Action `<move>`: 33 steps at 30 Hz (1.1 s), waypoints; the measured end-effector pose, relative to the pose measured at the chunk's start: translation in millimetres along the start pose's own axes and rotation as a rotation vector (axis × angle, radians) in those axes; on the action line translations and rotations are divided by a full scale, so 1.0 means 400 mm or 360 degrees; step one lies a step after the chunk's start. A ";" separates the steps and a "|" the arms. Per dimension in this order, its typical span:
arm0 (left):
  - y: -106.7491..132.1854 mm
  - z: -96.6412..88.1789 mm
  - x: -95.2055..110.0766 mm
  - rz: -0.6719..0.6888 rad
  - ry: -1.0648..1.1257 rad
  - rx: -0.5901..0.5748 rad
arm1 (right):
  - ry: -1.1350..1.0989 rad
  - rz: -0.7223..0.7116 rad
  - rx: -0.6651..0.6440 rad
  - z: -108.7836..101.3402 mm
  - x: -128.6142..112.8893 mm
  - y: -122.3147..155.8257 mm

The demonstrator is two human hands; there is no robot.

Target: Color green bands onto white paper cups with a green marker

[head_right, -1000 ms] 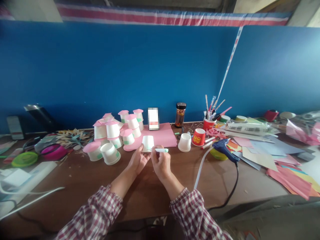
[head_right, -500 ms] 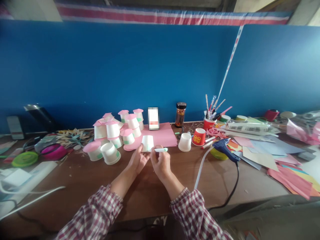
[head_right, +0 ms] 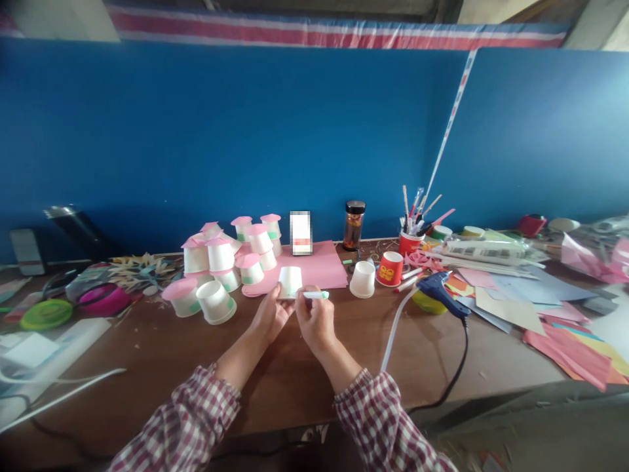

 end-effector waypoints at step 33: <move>0.001 0.005 -0.001 -0.0031 0.0030 0.0000 | -0.0004 -0.0019 -0.0006 0.007 0.005 0.002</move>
Point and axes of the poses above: each hand's wrist, its own y-axis away from the middle knuckle, its own z-axis out of the palm, x = y × z, the point moved 8 cm from there along -y, towards the middle knuckle, and after that the axes turned 8 degrees about -x, right-handed, at the moved point
